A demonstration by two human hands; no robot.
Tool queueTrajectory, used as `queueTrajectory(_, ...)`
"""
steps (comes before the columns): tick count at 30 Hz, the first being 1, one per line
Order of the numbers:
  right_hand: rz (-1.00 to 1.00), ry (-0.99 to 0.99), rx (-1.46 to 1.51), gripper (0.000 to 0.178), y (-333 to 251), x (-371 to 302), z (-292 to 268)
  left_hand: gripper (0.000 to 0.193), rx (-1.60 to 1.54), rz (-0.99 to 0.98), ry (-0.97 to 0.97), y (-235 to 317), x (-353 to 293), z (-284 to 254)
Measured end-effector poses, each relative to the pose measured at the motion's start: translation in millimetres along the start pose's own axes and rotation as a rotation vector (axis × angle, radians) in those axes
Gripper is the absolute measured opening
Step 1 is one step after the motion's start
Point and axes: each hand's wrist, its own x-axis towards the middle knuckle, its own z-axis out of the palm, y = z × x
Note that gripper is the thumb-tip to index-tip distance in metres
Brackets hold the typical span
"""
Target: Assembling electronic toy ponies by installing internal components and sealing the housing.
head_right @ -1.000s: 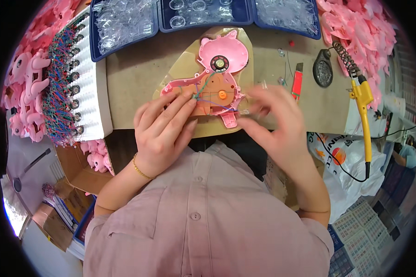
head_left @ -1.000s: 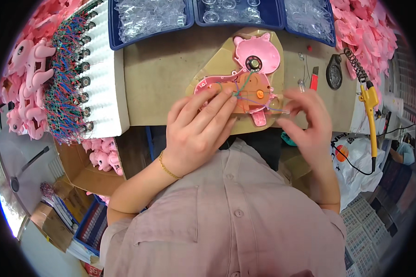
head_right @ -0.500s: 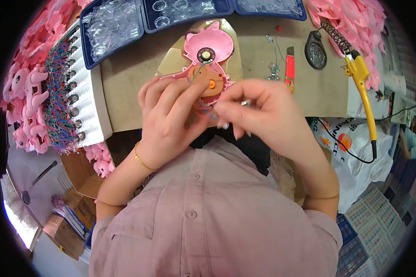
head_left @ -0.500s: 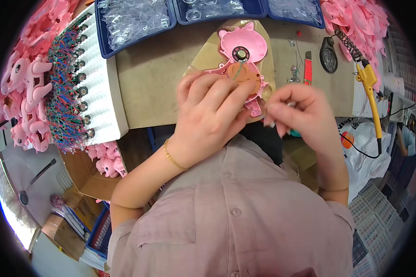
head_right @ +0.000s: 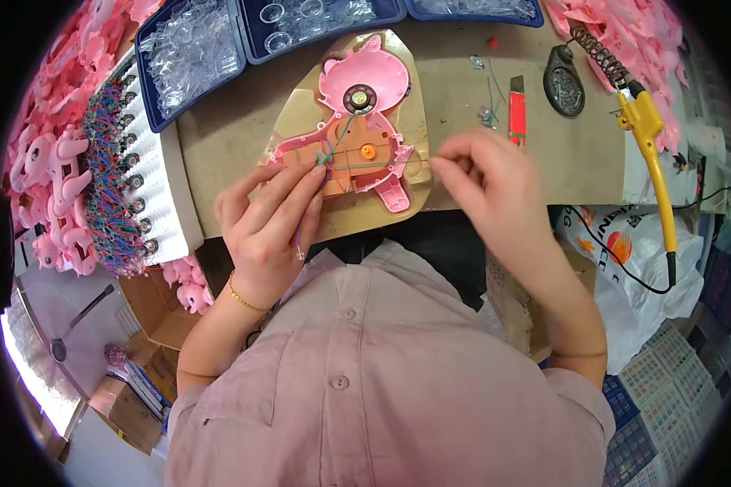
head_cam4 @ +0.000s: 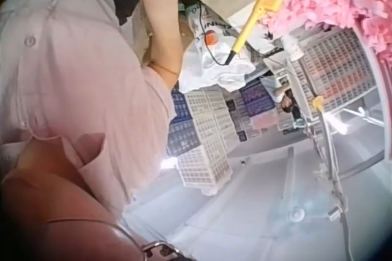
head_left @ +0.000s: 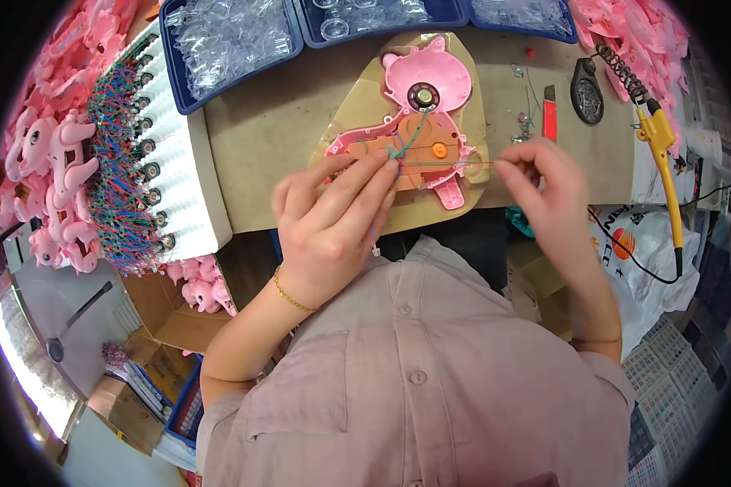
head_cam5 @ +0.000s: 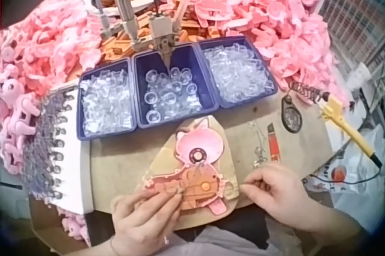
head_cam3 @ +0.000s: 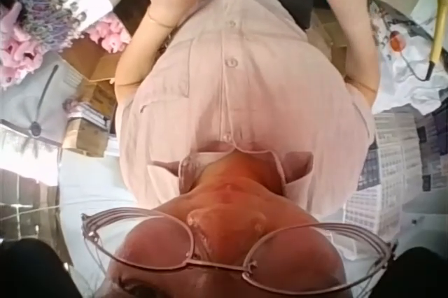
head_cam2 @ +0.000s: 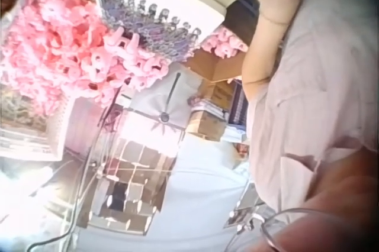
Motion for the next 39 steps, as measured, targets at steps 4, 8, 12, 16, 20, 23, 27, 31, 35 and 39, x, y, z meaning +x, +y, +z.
queueTrajectory(4, -0.554, 0.159, -0.706, 0.013, 15, -26, 22, 0.026, 0.117, -0.010, 0.001, 7, 5, 0)
queueTrajectory(8, -0.371, 0.041, -0.433, 0.010, 14, -39, 24, 0.030, 0.017, 0.161, -0.022, 2, 8, 7)
queueTrajectory(12, 0.252, -0.070, 0.125, 0.009, -4, -25, 2, 0.033, 0.009, 0.216, -0.064, -1, 17, 1)
queueTrajectory(16, 0.121, -0.029, 0.064, 0.007, -8, 13, -1, 0.034, -0.030, 0.265, -0.138, 0, 21, 1)
queueTrajectory(20, -0.393, 0.137, -0.298, 0.007, -11, 31, 8, 0.032, 0.027, 0.304, -0.152, 4, 23, -1)
queueTrajectory(23, -0.257, 0.000, -0.255, 0.007, -17, 16, -3, 0.032, 0.025, 0.266, -0.128, 0, 18, 3)
queueTrajectory(27, 0.133, -0.153, 0.002, 0.005, -13, -10, -13, 0.034, 0.024, 0.280, -0.113, 5, 19, 5)
queueTrajectory(31, 0.244, -0.057, 0.235, 0.006, -9, 9, -4, 0.036, 0.049, 0.322, -0.110, 1, 17, 2)
queueTrajectory(35, -0.460, 0.187, -0.328, 0.010, -10, 32, 16, 0.035, 0.110, 0.323, -0.113, 5, 18, 1)
queueTrajectory(39, -0.705, 0.196, -0.558, 0.012, -5, 32, 19, 0.035, 0.093, 0.307, -0.088, 7, 18, 5)
